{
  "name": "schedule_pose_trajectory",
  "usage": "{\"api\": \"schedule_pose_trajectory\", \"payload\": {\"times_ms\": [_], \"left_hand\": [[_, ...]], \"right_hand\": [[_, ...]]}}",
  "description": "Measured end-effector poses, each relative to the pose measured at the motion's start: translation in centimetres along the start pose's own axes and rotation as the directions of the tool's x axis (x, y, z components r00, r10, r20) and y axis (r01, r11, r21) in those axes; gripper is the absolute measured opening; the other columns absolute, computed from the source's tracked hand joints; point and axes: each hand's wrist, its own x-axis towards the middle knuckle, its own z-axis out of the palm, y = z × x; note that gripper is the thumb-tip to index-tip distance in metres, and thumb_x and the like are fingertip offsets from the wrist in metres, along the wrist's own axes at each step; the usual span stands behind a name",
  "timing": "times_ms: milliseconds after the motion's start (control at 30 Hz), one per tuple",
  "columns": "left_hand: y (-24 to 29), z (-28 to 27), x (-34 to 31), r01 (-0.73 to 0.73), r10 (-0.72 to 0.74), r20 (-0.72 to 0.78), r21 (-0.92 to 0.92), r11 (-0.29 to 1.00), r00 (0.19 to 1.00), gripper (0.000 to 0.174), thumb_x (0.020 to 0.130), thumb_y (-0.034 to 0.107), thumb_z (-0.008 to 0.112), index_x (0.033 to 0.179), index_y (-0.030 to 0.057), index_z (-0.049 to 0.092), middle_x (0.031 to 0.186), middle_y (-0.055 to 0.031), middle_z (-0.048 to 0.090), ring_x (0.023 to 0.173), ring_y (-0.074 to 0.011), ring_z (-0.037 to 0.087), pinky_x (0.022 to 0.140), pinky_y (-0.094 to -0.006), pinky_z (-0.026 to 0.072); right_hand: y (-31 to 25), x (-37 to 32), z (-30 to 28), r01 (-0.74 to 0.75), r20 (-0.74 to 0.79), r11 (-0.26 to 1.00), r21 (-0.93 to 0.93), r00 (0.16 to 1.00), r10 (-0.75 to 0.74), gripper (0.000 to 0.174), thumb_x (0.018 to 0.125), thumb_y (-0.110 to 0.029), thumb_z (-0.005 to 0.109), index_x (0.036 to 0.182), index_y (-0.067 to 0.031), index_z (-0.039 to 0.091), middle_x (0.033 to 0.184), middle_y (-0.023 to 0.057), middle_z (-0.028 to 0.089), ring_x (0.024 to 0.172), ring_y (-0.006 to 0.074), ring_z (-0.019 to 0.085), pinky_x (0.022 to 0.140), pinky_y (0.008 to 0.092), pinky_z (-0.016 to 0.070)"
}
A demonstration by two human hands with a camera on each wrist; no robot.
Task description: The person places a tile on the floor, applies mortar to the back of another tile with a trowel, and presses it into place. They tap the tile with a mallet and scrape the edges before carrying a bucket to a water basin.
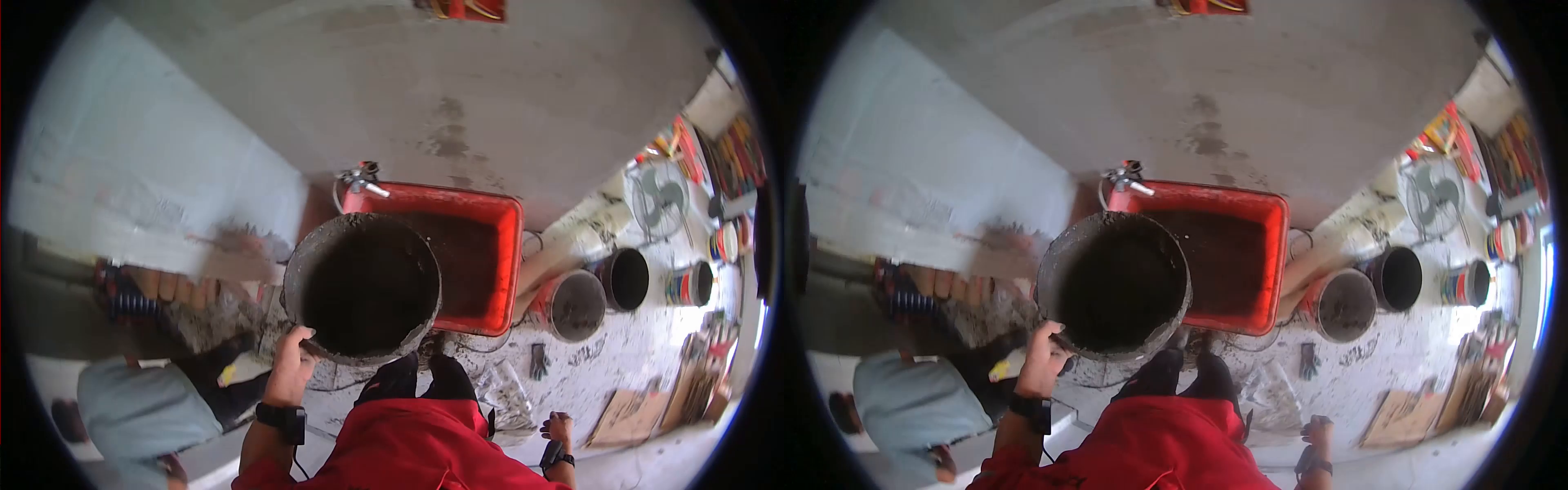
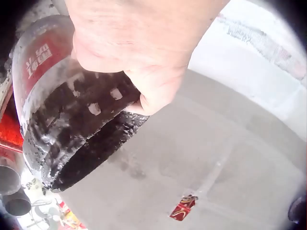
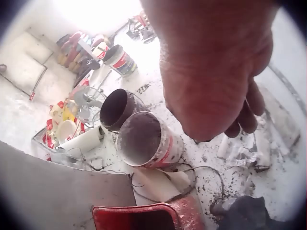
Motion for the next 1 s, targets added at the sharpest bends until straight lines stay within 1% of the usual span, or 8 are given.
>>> {"api": "schedule_pose_trajectory", "payload": {"times_ms": [200, 300, 500, 567, 633, 700, 767, 1000], "left_hand": [[-3.1, -7.7, -7.1, -0.544, 0.635, 0.258, 0.781, 0.306, 0.728, 0.016, 0.076, 0.015, 0.061, 0.085, 0.0019, 0.061, 0.080, -0.0063, 0.062, 0.071, -0.0190, 0.063, 0.064, -0.0334, 0.0514], [-5.0, -11.8, -8.6, -0.162, 0.150, -0.295, -0.017, 0.987, 0.944, 0.019, 0.076, 0.013, 0.060, 0.090, 0.0004, 0.060, 0.090, -0.0091, 0.063, 0.081, -0.0224, 0.064, 0.068, -0.0365, 0.0528], [-10.9, -23.4, -10.6, -0.184, -0.012, -0.586, -0.273, 0.944, 0.810, 0.024, 0.074, 0.012, 0.062, 0.094, -0.0009, 0.058, 0.092, -0.0100, 0.059, 0.084, -0.0258, 0.062, 0.069, -0.0398, 0.0530], [-13.1, -27.0, -10.8, -0.223, 0.058, -0.632, -0.186, 0.957, 0.773, 0.024, 0.074, 0.012, 0.062, 0.094, -0.0014, 0.058, 0.091, -0.0101, 0.059, 0.083, -0.0259, 0.062, 0.069, -0.0402, 0.0530], [-16.7, -32.7, -10.0, -0.196, -0.209, -0.646, -0.496, 0.846, 0.734, 0.026, 0.077, 0.008, 0.062, 0.102, 0.0038, 0.055, 0.098, -0.0093, 0.058, 0.090, -0.0232, 0.059, 0.070, -0.0384, 0.0522], [-21.3, -36.9, -9.9, -0.186, 0.342, -0.659, 0.298, 0.936, 0.670, 0.027, 0.072, 0.011, 0.062, 0.094, -0.0043, 0.057, 0.093, -0.0113, 0.059, 0.083, -0.0255, 0.062, 0.069, -0.0393, 0.0538], [-21.8, -38.8, -10.1, -0.392, -0.020, -0.711, -0.411, 0.823, 0.703, 0.034, 0.070, 0.009, 0.069, 0.100, 0.0008, 0.056, 0.090, -0.0112, 0.061, 0.081, -0.0248, 0.063, 0.072, -0.0375, 0.0538], [-32.5, -47.5, -11.3, -0.334, -0.202, -0.801, -0.445, 0.831, 0.564, 0.045, 0.060, 0.002, 0.078, 0.098, 0.0088, 0.055, 0.079, -0.0034, 0.060, 0.072, -0.0184, 0.060, 0.065, -0.0331, 0.0501]], "right_hand": [[-8.9, 3.9, -1.2, 0.079, 0.045, 0.984, -0.161, 0.996, -0.073, 0.017, 0.092, -0.016, 0.047, 0.098, -0.0013, 0.053, 0.067, 0.0108, 0.058, 0.048, 0.0247, 0.060, 0.037, 0.0380, 0.0474], [-12.8, 5.2, 1.1, 0.214, 0.199, 0.952, -0.217, 0.965, -0.172, 0.014, 0.091, -0.017, 0.047, 0.089, -0.0041, 0.053, 0.064, 0.0098, 0.056, 0.046, 0.0242, 0.059, 0.036, 0.0374, 0.0461], [-21.8, 3.5, 8.8, 0.357, 0.253, 0.849, -0.389, 0.928, -0.274, 0.013, 0.089, -0.016, 0.046, 0.083, -0.0081, 0.054, 0.061, 0.0089, 0.054, 0.043, 0.0245, 0.057, 0.035, 0.0370, 0.0436], [-24.8, 2.5, 11.1, 0.834, 0.592, 0.313, -0.453, 0.545, -0.594, 0.018, 0.089, -0.013, 0.045, 0.075, -0.0073, 0.055, 0.058, 0.0082, 0.052, 0.042, 0.0231, 0.056, 0.036, 0.0353, 0.0442], [-27.9, -1.5, 15.7, 0.725, 0.487, 0.458, -0.514, 0.686, -0.540, 0.020, 0.088, -0.013, 0.045, 0.072, -0.0065, 0.054, 0.057, 0.0082, 0.052, 0.042, 0.0228, 0.056, 0.036, 0.0360, 0.0447], [-31.2, -8.7, 21.0, 0.409, 0.203, 0.738, -0.536, 0.912, -0.357, 0.024, 0.087, -0.012, 0.045, 0.065, -0.0050, 0.052, 0.055, 0.0082, 0.051, 0.041, 0.0220, 0.056, 0.036, 0.0375, 0.0457], [-33.1, -4.4, 22.3, 0.569, 0.398, 0.672, -0.474, 0.819, -0.413, 0.020, 0.086, -0.012, 0.044, 0.069, -0.0047, 0.052, 0.058, 0.0099, 0.054, 0.042, 0.0230, 0.057, 0.036, 0.0370, 0.0480], [-34.0, -22.5, 53.4, 0.815, 0.733, 0.254, -0.521, 0.579, -0.356, 0.018, 0.089, -0.017, 0.052, 0.082, -0.0024, 0.059, 0.065, 0.0053, 0.055, 0.052, 0.0157, 0.056, 0.046, 0.0296, 0.0458]]}}
